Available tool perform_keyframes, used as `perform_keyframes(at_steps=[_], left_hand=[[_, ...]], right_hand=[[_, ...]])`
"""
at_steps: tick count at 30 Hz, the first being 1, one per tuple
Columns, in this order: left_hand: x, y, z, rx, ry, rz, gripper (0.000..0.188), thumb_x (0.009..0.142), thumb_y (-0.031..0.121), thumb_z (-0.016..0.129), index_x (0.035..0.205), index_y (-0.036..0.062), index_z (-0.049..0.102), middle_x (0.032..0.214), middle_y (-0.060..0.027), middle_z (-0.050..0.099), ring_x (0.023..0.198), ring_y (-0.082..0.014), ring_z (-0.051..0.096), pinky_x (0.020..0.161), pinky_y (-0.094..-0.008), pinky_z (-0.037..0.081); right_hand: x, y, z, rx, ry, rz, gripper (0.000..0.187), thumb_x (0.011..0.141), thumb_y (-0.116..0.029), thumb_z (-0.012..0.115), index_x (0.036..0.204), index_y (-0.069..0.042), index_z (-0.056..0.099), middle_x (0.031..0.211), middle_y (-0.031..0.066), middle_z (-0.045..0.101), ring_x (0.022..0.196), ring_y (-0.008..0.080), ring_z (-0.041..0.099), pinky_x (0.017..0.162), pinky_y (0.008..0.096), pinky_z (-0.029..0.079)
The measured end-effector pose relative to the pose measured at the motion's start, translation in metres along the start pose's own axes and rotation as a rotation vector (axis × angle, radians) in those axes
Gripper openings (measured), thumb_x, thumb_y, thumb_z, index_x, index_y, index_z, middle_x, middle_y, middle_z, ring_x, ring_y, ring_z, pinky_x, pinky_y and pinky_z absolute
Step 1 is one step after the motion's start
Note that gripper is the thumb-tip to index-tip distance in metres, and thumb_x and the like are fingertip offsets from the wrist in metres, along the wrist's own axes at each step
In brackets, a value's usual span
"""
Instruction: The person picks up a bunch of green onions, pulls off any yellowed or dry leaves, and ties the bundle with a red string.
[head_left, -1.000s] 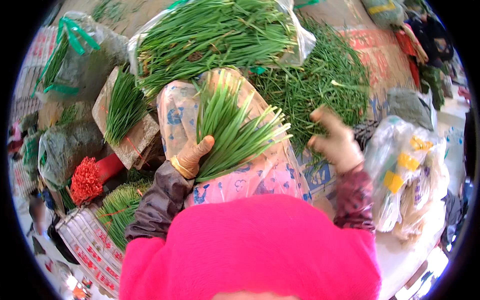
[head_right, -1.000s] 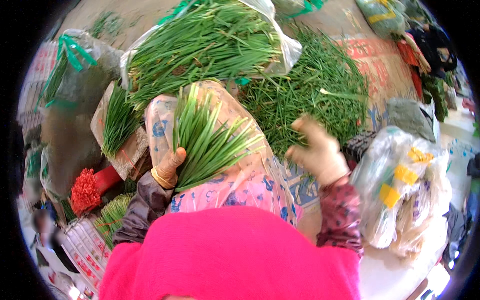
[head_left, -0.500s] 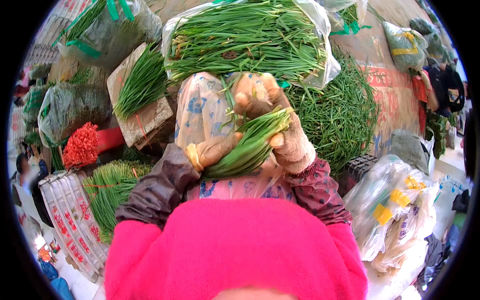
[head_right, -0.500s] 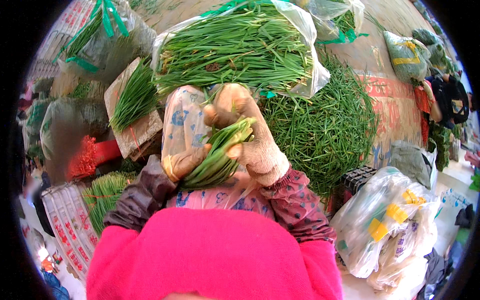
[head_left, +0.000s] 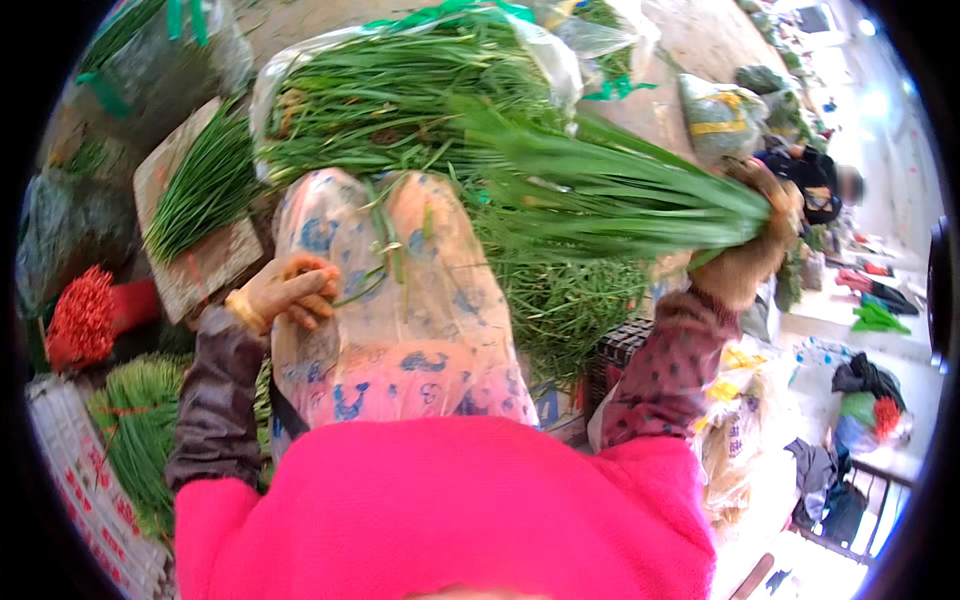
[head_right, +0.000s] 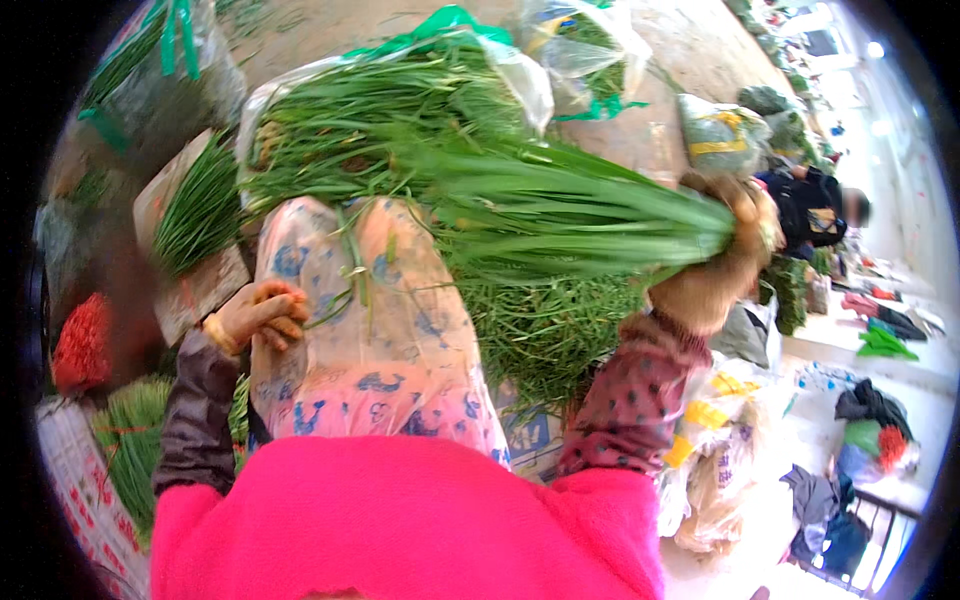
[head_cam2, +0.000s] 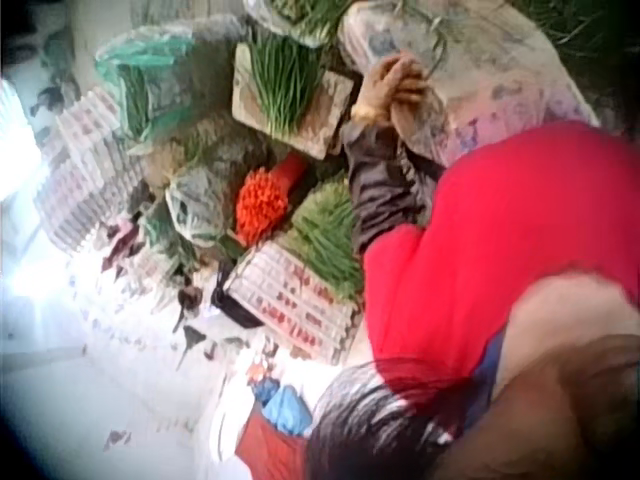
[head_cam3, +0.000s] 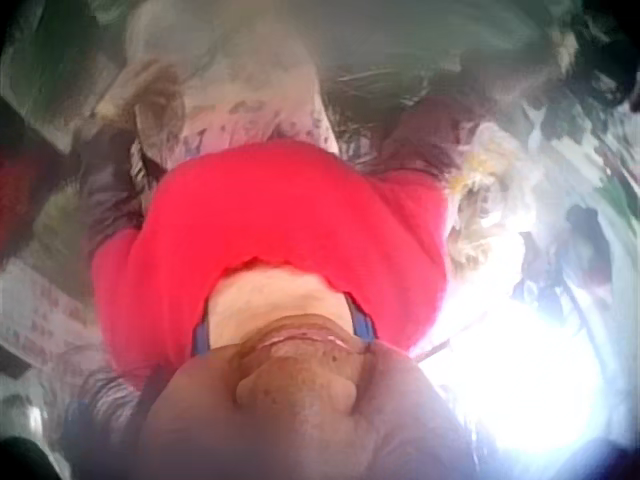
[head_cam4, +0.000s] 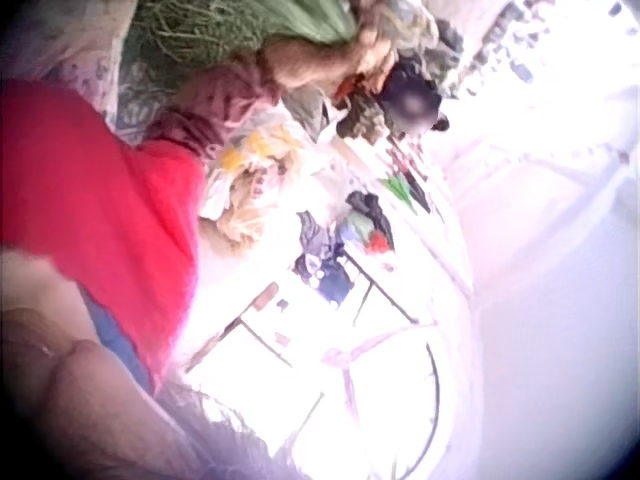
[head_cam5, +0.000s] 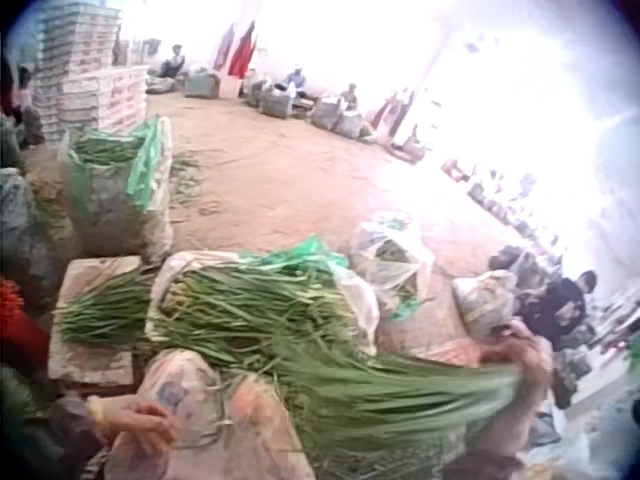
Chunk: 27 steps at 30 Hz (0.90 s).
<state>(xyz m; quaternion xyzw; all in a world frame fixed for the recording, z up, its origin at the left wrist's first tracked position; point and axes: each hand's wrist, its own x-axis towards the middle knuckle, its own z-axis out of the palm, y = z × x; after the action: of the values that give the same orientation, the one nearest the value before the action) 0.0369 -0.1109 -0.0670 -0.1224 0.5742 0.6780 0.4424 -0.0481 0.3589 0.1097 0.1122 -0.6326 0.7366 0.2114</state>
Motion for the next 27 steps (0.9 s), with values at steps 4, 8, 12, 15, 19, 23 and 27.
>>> perform_keyframes(at_steps=[4, 8, 12, 15, 19, 23, 27], left_hand=[[0.001, 0.002, -0.006, -0.030, 0.013, 0.062, 0.065, 0.087, 0.039, 0.073, 0.136, 0.0057, 0.046, 0.111, -0.0140, 0.064, 0.080, -0.0194, 0.069, 0.062, -0.0282, 0.058], [-0.026, 0.035, -0.019, 0.059, -0.016, 0.195, 0.092, 0.078, 0.043, 0.081, 0.148, 0.0071, 0.034, 0.117, -0.0146, 0.062, 0.090, -0.0216, 0.068, 0.071, -0.0310, 0.057], [-0.025, 0.094, 0.007, -0.035, -0.163, 0.585, 0.111, 0.073, 0.054, 0.080, 0.155, 0.0106, 0.019, 0.134, -0.0200, 0.054, 0.113, -0.0249, 0.061, 0.096, -0.0387, 0.049], [0.020, 0.118, 0.049, -0.125, -0.434, 0.801, 0.122, 0.069, 0.059, 0.081, 0.156, 0.0106, 0.011, 0.146, -0.0160, 0.042, 0.129, -0.0261, 0.048, 0.107, -0.0419, 0.038], [0.023, 0.127, 0.104, -0.267, -0.383, 0.756, 0.115, 0.069, 0.055, 0.083, 0.154, 0.0138, 0.018, 0.144, -0.0050, 0.044, 0.125, -0.0188, 0.050, 0.101, -0.0365, 0.044], [0.003, 0.107, 0.085, -0.442, -0.233, 0.644, 0.076, 0.077, 0.041, 0.079, 0.133, 0.0007, 0.049, 0.118, -0.0088, 0.062, 0.104, -0.0175, 0.062, 0.088, -0.0347, 0.053], [-0.016, 0.084, 0.063, -0.424, 0.068, 0.703, 0.035, 0.078, 0.025, 0.077, 0.101, 0.0005, 0.068, 0.092, -0.0070, 0.069, 0.081, -0.0185, 0.067, 0.075, -0.0342, 0.055]], right_hand=[[0.036, -0.013, -0.005, -0.333, 0.250, 0.032, 0.017, 0.084, -0.007, 0.069, 0.098, 0.001, 0.066, 0.092, 0.0067, 0.069, 0.083, 0.0200, 0.067, 0.077, 0.0331, 0.054], [0.040, -0.041, 0.051, -0.398, -0.084, 0.281, 0.018, 0.083, -0.003, 0.070, 0.099, 0.001, 0.065, 0.089, 0.0101, 0.070, 0.080, 0.0204, 0.068, 0.076, 0.0325, 0.056], [0.032, -0.012, 0.106, 0.084, -0.431, 0.655, 0.018, 0.085, -0.002, 0.068, 0.101, 0.000, 0.063, 0.089, 0.0108, 0.069, 0.079, 0.0215, 0.068, 0.072, 0.0331, 0.057], [0.007, 0.013, 0.156, 0.293, -0.513, 0.777, 0.018, 0.084, -0.002, 0.069, 0.101, 0.000, 0.063, 0.088, 0.0110, 0.069, 0.079, 0.0223, 0.068, 0.070, 0.0342, 0.057], [-0.010, 0.046, 0.198, 0.266, -0.608, 0.796, 0.016, 0.082, -0.001, 0.072, 0.097, -0.001, 0.066, 0.087, 0.0085, 0.069, 0.080, 0.0184, 0.068, 0.076, 0.0314, 0.055], [-0.027, 0.063, 0.236, -0.017, -0.573, 0.517, 0.046, 0.075, 0.000, 0.075, 0.119, 0.001, 0.059, 0.108, 0.0092, 0.067, 0.102, 0.0189, 0.063, 0.088, 0.0320, 0.051], [-0.029, 0.043, 0.257, -0.316, -0.814, -0.027, 0.060, 0.074, -0.007, 0.074, 0.131, 0.000, 0.056, 0.128, 0.0189, 0.061, 0.120, 0.0262, 0.057, 0.101, 0.0361, 0.044]])
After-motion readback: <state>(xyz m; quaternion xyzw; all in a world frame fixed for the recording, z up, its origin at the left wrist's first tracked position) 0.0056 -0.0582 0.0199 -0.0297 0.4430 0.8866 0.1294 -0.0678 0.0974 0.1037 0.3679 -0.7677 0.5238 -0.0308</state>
